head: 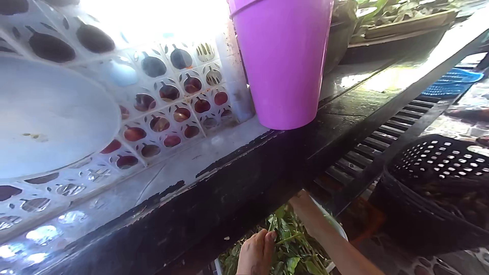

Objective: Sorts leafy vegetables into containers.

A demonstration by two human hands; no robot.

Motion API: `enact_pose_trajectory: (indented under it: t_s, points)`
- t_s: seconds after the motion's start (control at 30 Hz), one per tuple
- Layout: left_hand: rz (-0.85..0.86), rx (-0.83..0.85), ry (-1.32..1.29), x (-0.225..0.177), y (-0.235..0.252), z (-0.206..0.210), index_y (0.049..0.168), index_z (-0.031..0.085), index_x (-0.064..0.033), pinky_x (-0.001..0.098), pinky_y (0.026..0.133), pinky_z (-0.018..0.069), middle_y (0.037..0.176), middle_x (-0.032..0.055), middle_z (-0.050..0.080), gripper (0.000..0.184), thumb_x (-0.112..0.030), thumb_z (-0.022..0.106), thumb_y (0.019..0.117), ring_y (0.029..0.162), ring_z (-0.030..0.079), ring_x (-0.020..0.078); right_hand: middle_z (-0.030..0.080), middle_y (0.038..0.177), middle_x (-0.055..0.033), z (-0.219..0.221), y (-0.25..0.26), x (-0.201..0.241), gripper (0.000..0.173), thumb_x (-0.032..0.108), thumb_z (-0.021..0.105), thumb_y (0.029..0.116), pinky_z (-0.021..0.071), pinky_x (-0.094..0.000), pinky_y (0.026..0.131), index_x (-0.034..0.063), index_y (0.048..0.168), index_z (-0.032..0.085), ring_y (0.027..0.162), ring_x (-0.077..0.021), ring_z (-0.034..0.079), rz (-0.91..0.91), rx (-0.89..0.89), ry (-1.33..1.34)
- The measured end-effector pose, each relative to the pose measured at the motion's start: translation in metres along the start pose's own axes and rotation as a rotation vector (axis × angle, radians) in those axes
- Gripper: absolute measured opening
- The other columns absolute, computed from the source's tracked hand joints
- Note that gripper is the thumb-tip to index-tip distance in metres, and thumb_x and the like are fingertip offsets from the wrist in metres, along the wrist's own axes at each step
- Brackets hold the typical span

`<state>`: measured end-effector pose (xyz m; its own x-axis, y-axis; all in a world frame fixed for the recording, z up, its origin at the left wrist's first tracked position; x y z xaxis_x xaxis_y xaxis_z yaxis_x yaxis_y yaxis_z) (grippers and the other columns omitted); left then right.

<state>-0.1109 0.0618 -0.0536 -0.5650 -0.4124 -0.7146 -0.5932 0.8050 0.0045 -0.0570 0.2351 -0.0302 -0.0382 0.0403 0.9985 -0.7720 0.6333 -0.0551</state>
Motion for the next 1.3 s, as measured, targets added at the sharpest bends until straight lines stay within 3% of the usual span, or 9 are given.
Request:
enact_pose_trajectory:
  t_s: [0.07,0.17,0.4,0.57,0.77,0.83,0.93,1.13,1.3]
  points:
    - [-0.044,0.035,0.003,0.004,0.0,-0.001,0.087,0.066,-0.0015,0.0446,0.067,0.0508,0.069,0.0086,0.059,0.047,-0.038,0.044,0.1085,0.068,0.061,0.0226,0.071,0.102,-0.0054,0.021,-0.007,0.003,0.023,0.017,0.052,0.1041,0.0537,-0.0343,0.087,0.006,0.108,0.072,0.094,-0.0125,0.066,-0.143,0.234,-0.271]
    - [-0.117,0.091,0.023,0.013,0.002,-0.004,0.102,0.073,-0.0009,0.0483,0.078,0.0557,0.08,0.0115,0.07,0.034,-0.025,0.049,0.1063,0.078,0.068,0.0243,0.072,0.094,-0.0071,0.048,-0.021,-0.011,0.021,0.023,0.056,0.1013,0.0569,-0.0414,0.078,0.0111,0.106,0.073,0.086,-0.0183,0.07,-0.404,0.47,-0.589]
    - [-0.077,0.313,0.01,0.018,-0.003,0.005,0.103,0.069,-0.0001,0.0466,0.082,0.0544,0.087,0.0124,0.069,0.038,-0.029,0.045,0.109,0.085,0.068,0.0235,0.072,0.093,-0.0137,0.049,-0.036,-0.016,0.018,0.016,0.061,0.0982,0.0563,-0.0472,0.08,0.0048,0.1,0.075,0.089,-0.0277,0.071,-0.424,0.689,-0.812]
    - [-0.04,0.275,-0.011,0.011,-0.009,0.006,0.11,0.07,0.001,0.0461,0.094,0.0542,0.097,0.0127,0.073,0.034,-0.02,0.043,0.1089,0.097,0.071,0.0239,0.066,0.076,-0.0102,0.052,-0.037,-0.021,0.019,0.021,0.067,0.09,0.0541,-0.0462,0.064,0.0055,0.08,0.069,0.074,-0.0252,0.068,-0.493,0.515,-0.796]
    - [0.022,0.088,-0.097,0.011,-0.005,-0.011,0.095,0.07,-0.0086,0.0341,0.074,0.0534,0.078,-0.001,0.066,0.036,-0.027,0.042,0.1088,0.075,0.063,0.0097,0.069,0.087,-0.0032,0.032,-0.011,-0.021,0.024,0.021,0.054,0.1022,0.0508,-0.0352,0.076,0.0092,0.101,0.074,0.08,-0.0117,0.062,-0.026,0.299,-0.35]
    - [-0.042,0.14,-0.072,0.022,-0.006,-0.012,0.096,0.071,-0.0104,0.0353,0.074,0.053,0.079,-0.0013,0.066,0.038,-0.031,0.042,0.1092,0.076,0.064,0.01,0.072,0.106,-0.0032,0.033,-0.002,-0.038,0.024,0.026,0.056,0.1034,0.0526,-0.0374,0.089,0.0149,0.108,0.077,0.099,-0.0138,0.066,-0.06,0.364,-0.499]
    - [-0.106,0.195,-0.074,0.037,-0.009,-0.018,0.097,0.072,-0.0119,0.0345,0.072,0.0514,0.078,-0.0018,0.066,0.038,-0.036,0.044,0.109,0.073,0.062,0.0094,0.05,0.153,-0.0134,0.036,0.001,-0.06,0.045,0.048,0.057,0.1023,0.0329,-0.0604,0.115,0.0235,0.139,0.067,0.145,-0.0345,0.041,-0.097,0.531,-0.831]
    - [-0.106,0.082,-0.265,0.05,-0.048,-0.062,0.101,0.078,-0.0152,0.0215,0.059,0.0454,0.079,-0.0059,0.068,0.028,-0.035,0.058,0.1036,0.062,0.055,0.0019,0.063,0.134,-0.019,0.014,0.01,-0.051,0.027,0.029,0.067,0.0996,0.0471,-0.0646,0.102,0.0128,0.12,0.077,0.127,-0.0412,0.057,-0.31,0.301,-0.873]
    - [-0.074,-0.166,-0.246,0.038,-0.159,-0.137,0.107,0.078,-0.0141,0.02,0.066,0.0514,0.094,-0.0037,0.073,0.026,-0.033,0.061,0.1026,0.072,0.062,0.0022,0.066,0.125,-0.0271,-0.021,0.023,-0.086,0.028,0.024,0.074,0.0944,0.047,-0.0768,0.092,0.0082,0.118,0.077,0.117,-0.0517,0.061,-0.281,0.276,-1.012]
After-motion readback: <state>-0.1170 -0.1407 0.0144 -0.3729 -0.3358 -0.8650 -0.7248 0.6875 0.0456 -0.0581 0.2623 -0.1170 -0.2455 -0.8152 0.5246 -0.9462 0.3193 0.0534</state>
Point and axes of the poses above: each hand's wrist, its own y-axis towards the middle knuckle, its own z-axis out of the palm, x = y × z, the point moved 7 cm from there along y, towards the middle knuckle
